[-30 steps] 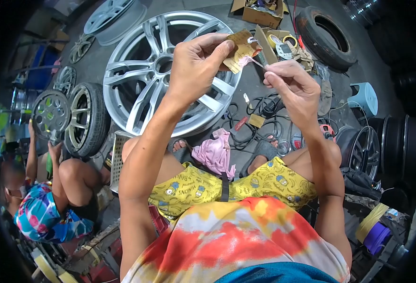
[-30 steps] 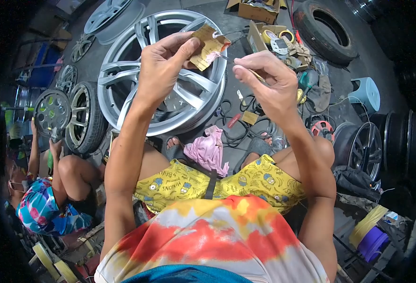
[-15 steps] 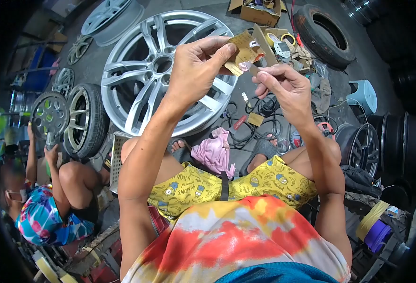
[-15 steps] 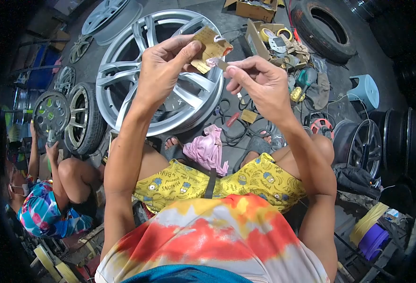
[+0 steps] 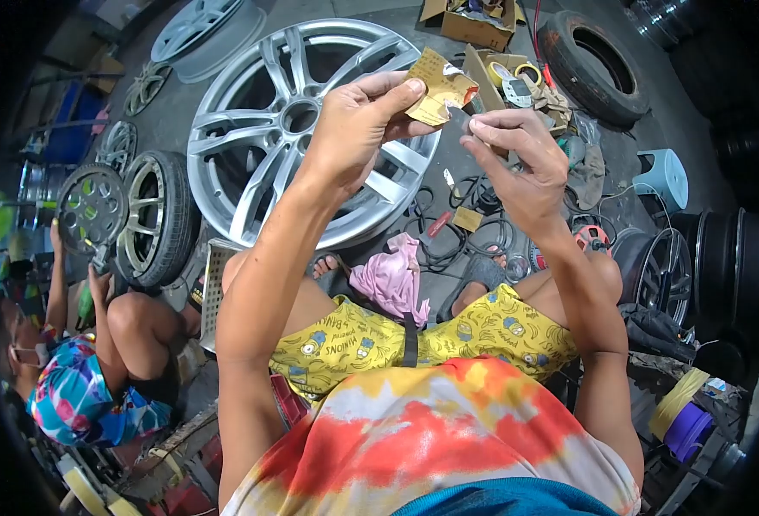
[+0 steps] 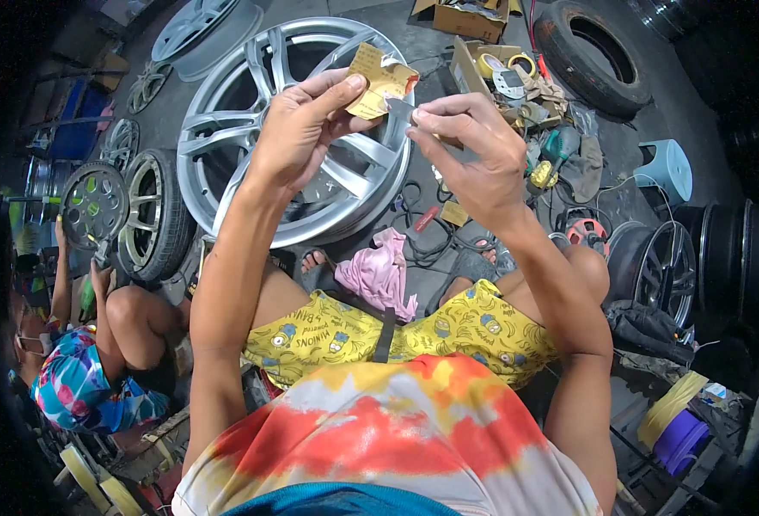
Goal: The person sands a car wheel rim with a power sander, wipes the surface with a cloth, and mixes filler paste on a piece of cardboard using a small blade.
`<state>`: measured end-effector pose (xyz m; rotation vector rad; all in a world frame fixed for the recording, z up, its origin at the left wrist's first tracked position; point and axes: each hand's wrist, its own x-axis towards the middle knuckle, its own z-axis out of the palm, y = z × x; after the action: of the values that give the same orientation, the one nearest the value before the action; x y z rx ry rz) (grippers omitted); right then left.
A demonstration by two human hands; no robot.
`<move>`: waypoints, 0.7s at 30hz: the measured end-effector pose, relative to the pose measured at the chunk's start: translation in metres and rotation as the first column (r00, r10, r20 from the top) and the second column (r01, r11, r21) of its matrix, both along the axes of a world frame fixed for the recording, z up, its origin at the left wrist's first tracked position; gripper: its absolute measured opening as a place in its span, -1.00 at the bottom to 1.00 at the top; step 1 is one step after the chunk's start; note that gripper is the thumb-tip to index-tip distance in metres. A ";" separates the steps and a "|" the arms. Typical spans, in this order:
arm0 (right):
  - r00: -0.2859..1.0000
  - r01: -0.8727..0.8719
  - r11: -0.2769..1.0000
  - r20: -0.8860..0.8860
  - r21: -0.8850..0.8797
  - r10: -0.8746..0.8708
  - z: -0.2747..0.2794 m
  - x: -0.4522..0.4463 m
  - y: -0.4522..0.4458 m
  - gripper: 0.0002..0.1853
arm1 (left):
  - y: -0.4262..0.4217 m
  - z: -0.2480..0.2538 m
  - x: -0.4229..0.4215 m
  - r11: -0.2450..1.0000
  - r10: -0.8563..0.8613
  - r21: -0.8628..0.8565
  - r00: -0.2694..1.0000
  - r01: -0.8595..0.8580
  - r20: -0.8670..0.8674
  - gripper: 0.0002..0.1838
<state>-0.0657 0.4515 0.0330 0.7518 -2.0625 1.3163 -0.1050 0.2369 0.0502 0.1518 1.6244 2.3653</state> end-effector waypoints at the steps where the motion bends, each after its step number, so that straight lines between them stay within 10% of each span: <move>1: 1.000 0.004 1.000 -0.001 0.028 -0.004 -0.002 0.001 0.000 -0.79 | -0.001 0.000 -0.001 1.000 0.003 0.000 1.000 -0.003 -0.001 -0.65; 21: 0.917 -0.123 0.952 0.335 -0.279 0.216 -0.005 -0.002 0.016 -0.85 | 0.004 0.007 0.003 0.941 0.076 -0.268 0.901 -0.206 -0.426 -0.71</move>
<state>-0.0676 0.4672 0.0282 0.6203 -2.0777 1.8987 -0.1024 0.2409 0.0574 0.5144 2.2506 2.2482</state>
